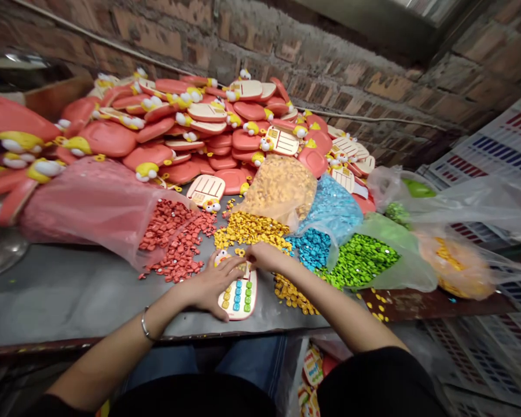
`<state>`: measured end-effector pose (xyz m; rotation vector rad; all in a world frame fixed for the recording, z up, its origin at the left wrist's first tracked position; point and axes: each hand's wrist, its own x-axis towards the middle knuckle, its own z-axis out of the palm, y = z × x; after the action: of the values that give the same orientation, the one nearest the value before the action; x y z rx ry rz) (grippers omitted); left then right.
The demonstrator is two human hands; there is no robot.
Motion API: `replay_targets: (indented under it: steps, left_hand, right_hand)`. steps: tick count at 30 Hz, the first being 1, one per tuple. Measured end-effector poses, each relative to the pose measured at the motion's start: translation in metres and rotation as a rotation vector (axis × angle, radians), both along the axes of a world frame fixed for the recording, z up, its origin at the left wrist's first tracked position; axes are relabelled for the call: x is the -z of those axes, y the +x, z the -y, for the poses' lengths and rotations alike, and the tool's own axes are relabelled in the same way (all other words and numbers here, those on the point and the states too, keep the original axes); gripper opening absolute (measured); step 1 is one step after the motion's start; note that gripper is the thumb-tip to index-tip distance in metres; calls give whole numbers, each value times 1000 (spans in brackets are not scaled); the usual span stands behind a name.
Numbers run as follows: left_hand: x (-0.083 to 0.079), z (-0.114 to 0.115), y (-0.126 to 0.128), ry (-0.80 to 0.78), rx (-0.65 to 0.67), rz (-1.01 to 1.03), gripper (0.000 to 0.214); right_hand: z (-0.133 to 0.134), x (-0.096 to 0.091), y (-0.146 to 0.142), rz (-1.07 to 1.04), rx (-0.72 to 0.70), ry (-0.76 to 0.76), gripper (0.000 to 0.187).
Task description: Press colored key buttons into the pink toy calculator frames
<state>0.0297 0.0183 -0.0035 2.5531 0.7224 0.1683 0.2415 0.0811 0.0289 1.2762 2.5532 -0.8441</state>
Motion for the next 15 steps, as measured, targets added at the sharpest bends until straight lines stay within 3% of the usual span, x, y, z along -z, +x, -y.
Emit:
replay_targets:
  steps: [2,8,9,12,15]
  left_hand:
    - [-4,-1,-2,6,0,22,106]
    - [-18,-2,-5,117,32,181,120]
    - [-20,-3,-6,137,21,215,119]
    - [-27,-8,-11,184,-94,277,103]
    - [-30,-15,-15,253,-239,235,76]
  right_hand:
    - [17,-1,1,-136,90,55,3]
    - [83,3,11,-746,623,-18,29]
    - [100,5,17,-799,713,3,32]
    - [168,18,43,-885,1065,259,38]
    - [242,27,72,-757,1334,401,31]
